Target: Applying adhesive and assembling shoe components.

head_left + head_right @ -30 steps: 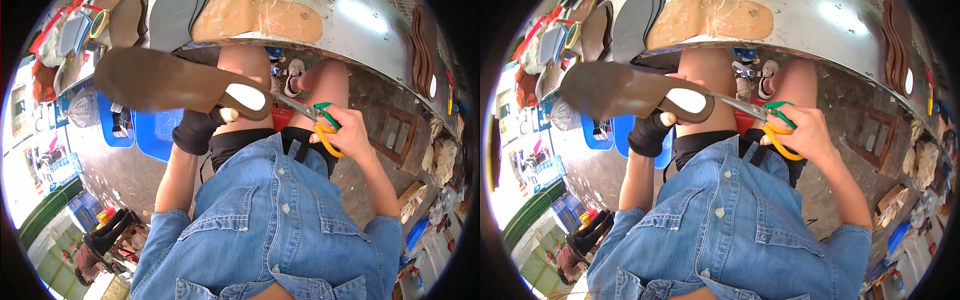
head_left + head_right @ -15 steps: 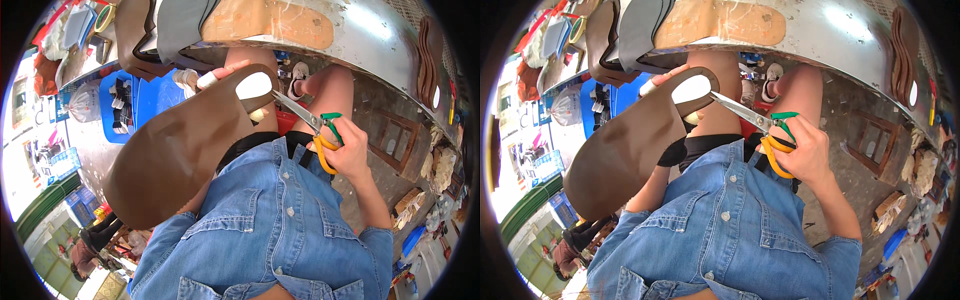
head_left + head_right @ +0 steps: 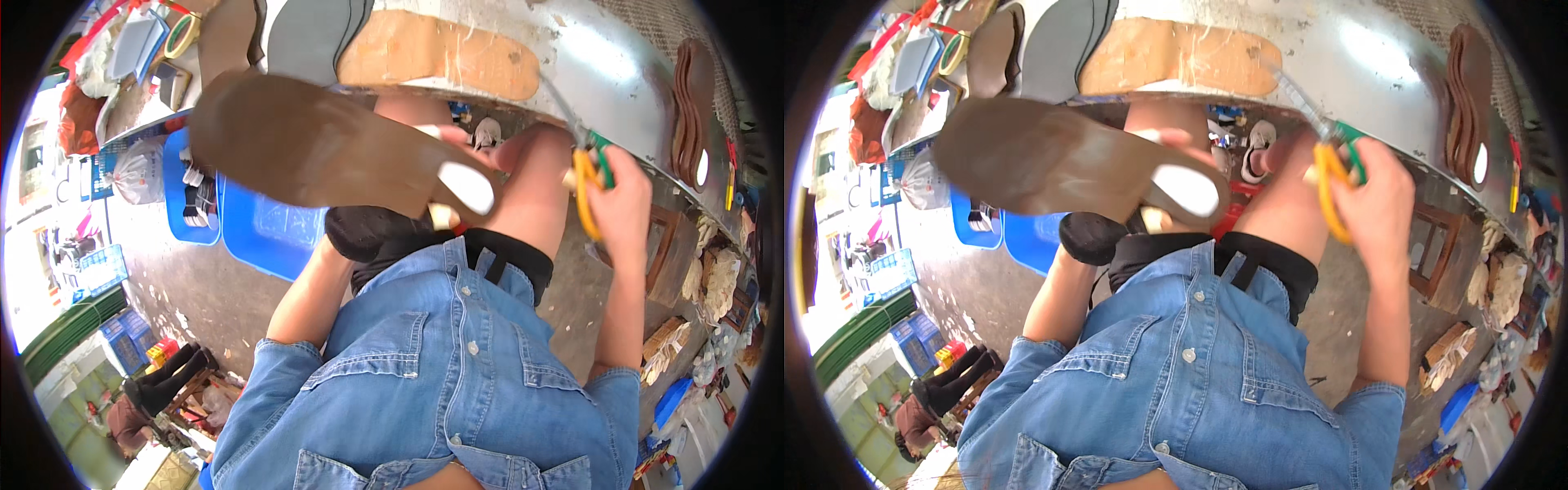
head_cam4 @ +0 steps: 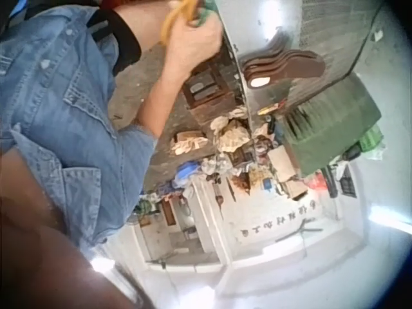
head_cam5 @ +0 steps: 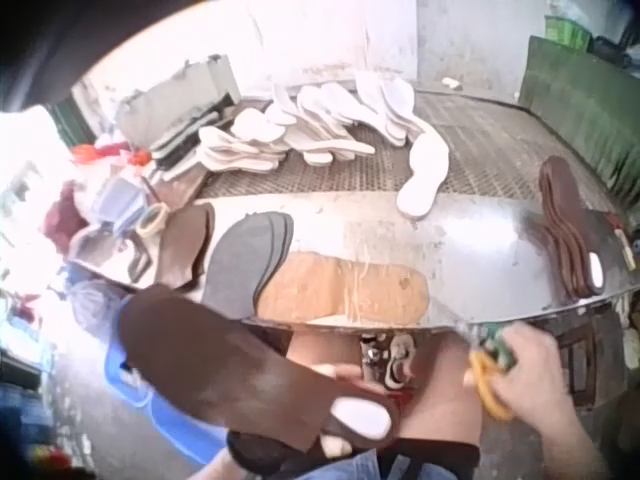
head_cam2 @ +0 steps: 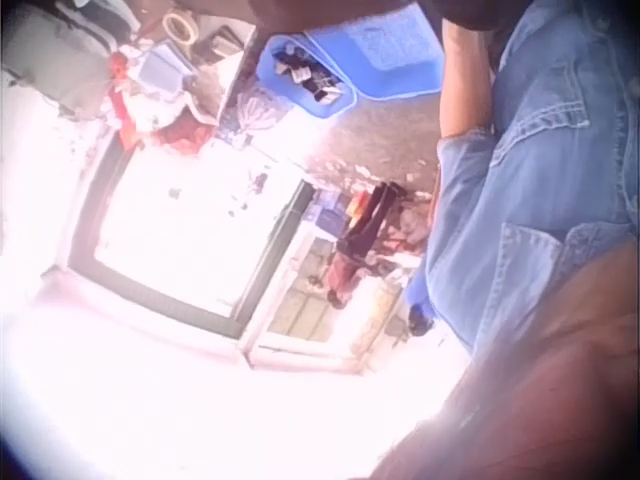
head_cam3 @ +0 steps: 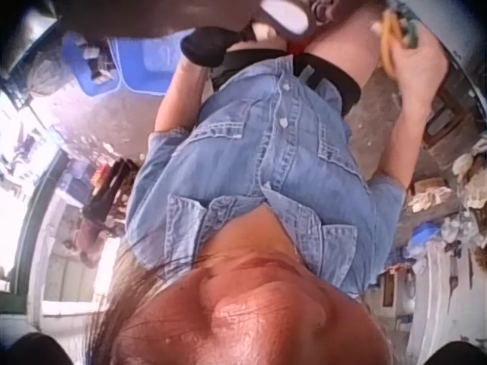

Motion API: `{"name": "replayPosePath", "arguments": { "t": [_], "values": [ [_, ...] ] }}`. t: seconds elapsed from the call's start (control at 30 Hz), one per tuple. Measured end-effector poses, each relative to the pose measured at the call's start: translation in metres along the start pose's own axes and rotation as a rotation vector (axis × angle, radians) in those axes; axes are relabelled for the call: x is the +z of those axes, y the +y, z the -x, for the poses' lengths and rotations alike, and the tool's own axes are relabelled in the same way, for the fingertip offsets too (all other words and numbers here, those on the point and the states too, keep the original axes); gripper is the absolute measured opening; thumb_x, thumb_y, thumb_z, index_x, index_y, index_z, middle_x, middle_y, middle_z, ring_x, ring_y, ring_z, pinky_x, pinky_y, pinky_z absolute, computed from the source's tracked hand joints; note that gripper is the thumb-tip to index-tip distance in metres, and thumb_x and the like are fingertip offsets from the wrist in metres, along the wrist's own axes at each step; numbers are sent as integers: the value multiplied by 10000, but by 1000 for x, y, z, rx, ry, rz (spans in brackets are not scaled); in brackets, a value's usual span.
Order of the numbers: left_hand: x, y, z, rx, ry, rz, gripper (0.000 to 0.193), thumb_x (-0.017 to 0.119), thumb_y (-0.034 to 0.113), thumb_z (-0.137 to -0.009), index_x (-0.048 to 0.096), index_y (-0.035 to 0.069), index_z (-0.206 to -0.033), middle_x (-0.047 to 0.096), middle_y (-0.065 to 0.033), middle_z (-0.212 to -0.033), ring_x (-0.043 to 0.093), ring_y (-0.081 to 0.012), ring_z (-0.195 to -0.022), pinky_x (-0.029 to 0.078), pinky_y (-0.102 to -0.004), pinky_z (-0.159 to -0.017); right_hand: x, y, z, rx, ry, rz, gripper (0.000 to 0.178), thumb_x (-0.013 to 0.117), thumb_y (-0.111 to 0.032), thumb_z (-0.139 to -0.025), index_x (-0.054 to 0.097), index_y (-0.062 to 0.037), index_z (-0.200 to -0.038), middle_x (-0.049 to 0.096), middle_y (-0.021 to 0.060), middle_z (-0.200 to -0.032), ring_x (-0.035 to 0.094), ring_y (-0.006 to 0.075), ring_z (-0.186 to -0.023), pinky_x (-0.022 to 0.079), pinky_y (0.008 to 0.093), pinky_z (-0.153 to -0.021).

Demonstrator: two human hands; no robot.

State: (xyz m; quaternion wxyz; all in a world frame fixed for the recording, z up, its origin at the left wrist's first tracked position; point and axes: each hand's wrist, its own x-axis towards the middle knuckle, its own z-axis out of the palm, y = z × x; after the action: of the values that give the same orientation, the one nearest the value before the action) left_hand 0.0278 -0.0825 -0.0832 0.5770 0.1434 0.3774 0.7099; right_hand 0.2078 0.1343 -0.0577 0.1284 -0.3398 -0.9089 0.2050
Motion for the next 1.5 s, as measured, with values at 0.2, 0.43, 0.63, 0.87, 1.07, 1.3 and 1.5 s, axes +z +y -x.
{"name": "replayPosePath", "arguments": {
  "t": [0.2,0.43,0.63,0.87,1.07,1.3,1.5],
  "values": [
    [14,-14,-27,-157,-326,-22,614,530,335,-923,350,-68,-1350,504,-196,-1294,525,-261,-1173,422,-346,-997,-28,29,-70,-112,144,306,361,680,-223,-758,608,18,-1017,610,191,-918,573,386,-858,453,418,-740],
    [21,-6,-26,-236,-375,150,603,602,288,-876,350,-17,-1331,477,-184,-1288,463,-291,-1229,405,-408,-1027,20,-63,-50,143,-487,-1312,297,714,-97,-796,585,4,-1044,642,55,-898,601,79,-792,489,222,-695],
    [30,39,-43,188,44,-340,512,708,124,-777,507,6,-1232,583,-88,-1176,552,-160,-1065,470,-303,-868,22,-62,-57,99,-222,-1221,211,694,-68,-814,592,7,-983,646,34,-808,593,51,-701,490,206,-609],
    [34,37,-48,157,170,-473,303,649,152,-861,600,-4,-1116,637,-30,-1015,562,-84,-900,467,-254,-779,9,-68,-63,-17,-140,-1090,186,685,-62,-816,572,-18,-957,605,-15,-858,579,60,-775,481,206,-711],
    [41,46,-53,44,293,-449,315,593,225,-913,598,-16,-1115,628,-14,-958,548,-70,-855,457,-237,-755,6,-65,-86,-41,-50,-1188,233,708,-138,-809,555,-4,-923,600,-23,-826,538,39,-693,447,209,-582],
    [51,49,-50,132,253,-439,359,608,289,-905,601,-6,-1110,608,-8,-889,508,-76,-741,407,-233,-640,9,-50,-76,29,-186,-1012,183,654,-146,-855,615,7,-948,623,-1,-762,558,48,-645,455,201,-576],
    [28,37,-55,42,294,-698,312,617,234,-891,612,-21,-1071,611,-1,-835,511,-62,-724,416,-239,-625,2,-68,-86,-161,5,-1042,397,754,-182,-770,552,11,-1051,617,38,-915,584,80,-767,494,231,-648]
  ]
}}
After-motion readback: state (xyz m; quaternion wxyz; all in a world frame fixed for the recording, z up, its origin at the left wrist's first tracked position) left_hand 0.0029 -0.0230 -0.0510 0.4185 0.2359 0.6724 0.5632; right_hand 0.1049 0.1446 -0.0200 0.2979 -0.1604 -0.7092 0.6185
